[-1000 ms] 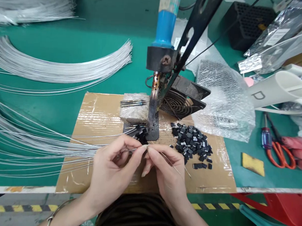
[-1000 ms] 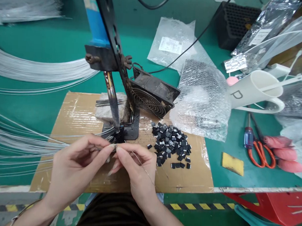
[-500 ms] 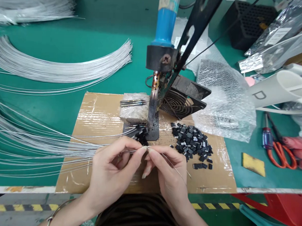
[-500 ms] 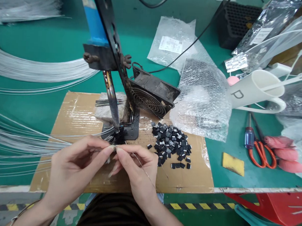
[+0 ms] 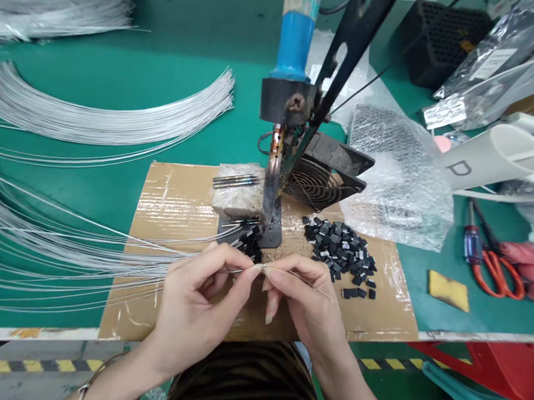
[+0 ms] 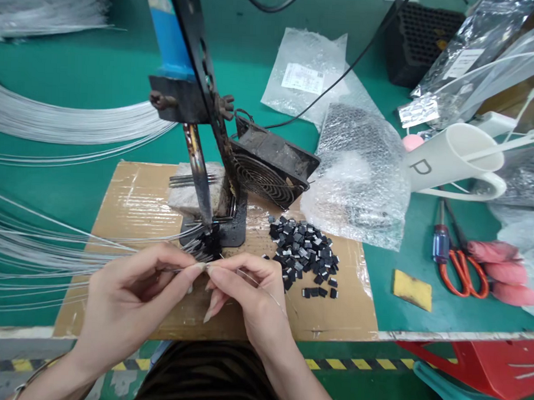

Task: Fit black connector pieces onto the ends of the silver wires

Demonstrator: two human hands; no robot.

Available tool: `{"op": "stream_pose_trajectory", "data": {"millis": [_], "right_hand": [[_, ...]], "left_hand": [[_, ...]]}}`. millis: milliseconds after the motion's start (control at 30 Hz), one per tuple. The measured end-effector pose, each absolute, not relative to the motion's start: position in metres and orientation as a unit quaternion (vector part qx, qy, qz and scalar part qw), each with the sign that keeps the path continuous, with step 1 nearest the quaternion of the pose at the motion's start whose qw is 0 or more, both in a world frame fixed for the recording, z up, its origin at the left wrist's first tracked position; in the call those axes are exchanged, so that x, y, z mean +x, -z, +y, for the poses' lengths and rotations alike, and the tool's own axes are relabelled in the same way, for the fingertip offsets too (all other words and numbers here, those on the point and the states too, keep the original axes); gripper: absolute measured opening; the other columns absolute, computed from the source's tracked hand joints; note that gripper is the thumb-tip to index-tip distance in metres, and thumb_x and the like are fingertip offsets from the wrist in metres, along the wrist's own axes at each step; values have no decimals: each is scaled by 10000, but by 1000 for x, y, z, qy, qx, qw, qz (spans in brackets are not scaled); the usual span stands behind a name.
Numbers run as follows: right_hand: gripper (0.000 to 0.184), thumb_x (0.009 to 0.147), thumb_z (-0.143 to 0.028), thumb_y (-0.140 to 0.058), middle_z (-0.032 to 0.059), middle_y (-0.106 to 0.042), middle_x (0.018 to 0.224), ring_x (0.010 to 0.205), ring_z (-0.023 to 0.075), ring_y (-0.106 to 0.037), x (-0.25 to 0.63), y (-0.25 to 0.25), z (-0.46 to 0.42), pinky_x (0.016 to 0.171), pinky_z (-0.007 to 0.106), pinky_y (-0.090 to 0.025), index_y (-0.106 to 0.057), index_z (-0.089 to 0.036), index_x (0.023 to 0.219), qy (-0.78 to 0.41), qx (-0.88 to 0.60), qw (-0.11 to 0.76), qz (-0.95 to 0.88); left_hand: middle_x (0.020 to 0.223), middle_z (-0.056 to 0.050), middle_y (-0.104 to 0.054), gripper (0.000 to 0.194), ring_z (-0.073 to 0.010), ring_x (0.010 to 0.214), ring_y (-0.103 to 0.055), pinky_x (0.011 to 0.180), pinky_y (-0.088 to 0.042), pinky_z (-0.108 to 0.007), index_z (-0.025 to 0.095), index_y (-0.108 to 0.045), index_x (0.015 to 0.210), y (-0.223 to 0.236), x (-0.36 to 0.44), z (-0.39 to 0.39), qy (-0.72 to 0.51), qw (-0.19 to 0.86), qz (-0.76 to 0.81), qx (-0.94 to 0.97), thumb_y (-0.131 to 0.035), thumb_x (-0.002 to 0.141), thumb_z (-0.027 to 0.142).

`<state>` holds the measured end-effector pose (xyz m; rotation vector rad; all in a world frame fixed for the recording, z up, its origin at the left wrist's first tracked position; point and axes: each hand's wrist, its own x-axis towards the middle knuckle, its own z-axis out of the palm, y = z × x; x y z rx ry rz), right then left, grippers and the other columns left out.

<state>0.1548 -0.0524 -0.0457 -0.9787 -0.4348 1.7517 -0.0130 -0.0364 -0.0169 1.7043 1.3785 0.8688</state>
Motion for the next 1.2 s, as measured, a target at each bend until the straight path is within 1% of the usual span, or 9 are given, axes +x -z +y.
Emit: {"op": "stream_pose_trajectory", "data": {"millis": [133,367,567,800,900,967,1033,1100,1200], "right_hand": [[134,864,-318,-860,7,-745,683,462,103,-644,155,48,-55,484,215,-611,-851,-193,817,-724,-410,523,-187],[122,872,-322,-857,7,-752,696,459,96,-638,150,48,-57,477,208,-601,-861,-202,852,-718,-411,534,-174],[95,831,-300,-880,2,-745,678,447,69,-609,138,48,-60,451,161,-561,-874,-205,834,-698,-400,580,-124],[57,884,-279,-843,-7,-765,720,480,55,-626,128,52,-66,516,148,-578,-877,-232,888,-692,-385,600,-109],[198,961,-393,-760,35,-786,797,572,115,-685,140,54,-67,517,206,-615,-879,-236,974,-685,-379,603,-152],[389,1037,-505,-616,79,-795,865,670,172,-724,157,55,-69,515,256,-629,-876,-217,1031,-644,-397,622,-203],[481,1090,-518,-498,86,-789,882,707,179,-724,179,55,-72,532,267,-623,-872,-219,1052,-558,-455,641,-267],[375,1097,-422,-535,53,-763,868,663,144,-679,198,54,-75,520,244,-568,-866,-248,1061,-447,-542,615,-358],[133,1008,-251,-713,11,-711,797,611,110,-592,214,55,-75,551,249,-492,-842,-222,998,-270,-658,498,-497]], "left_hand": [[590,72,-466,127,-81,495,-369,447,-292,-213,228,-695,840,19,-11,-37,-348,378,546,662,-701,963,195],[690,49,-602,92,-85,525,-467,484,-374,-220,233,-694,898,26,-9,-42,-360,381,549,651,-695,974,182],[610,86,-483,112,-72,488,-392,448,-332,-198,242,-682,901,28,-4,-45,-379,358,552,651,-695,968,153],[687,49,-675,75,-80,525,-557,467,-396,-184,236,-698,905,31,-3,-46,-392,377,564,621,-706,971,202],[670,52,-669,75,-75,529,-556,474,-394,-171,236,-715,877,29,-4,-44,-392,374,577,611,-725,950,217],[659,57,-654,60,-67,520,-527,476,-387,-162,241,-730,875,27,-6,-42,-394,370,593,597,-736,932,223],[693,50,-680,28,-66,535,-527,486,-393,-157,249,-752,899,26,-8,-41,-396,370,606,582,-743,918,230],[715,39,-702,16,-69,546,-534,489,-393,-159,250,-768,911,26,-10,-40,-394,373,611,576,-755,905,242],[701,28,-708,23,-72,536,-533,480,-379,-167,237,-774,875,26,-11,-39,-391,370,615,577,-772,887,257]]}}
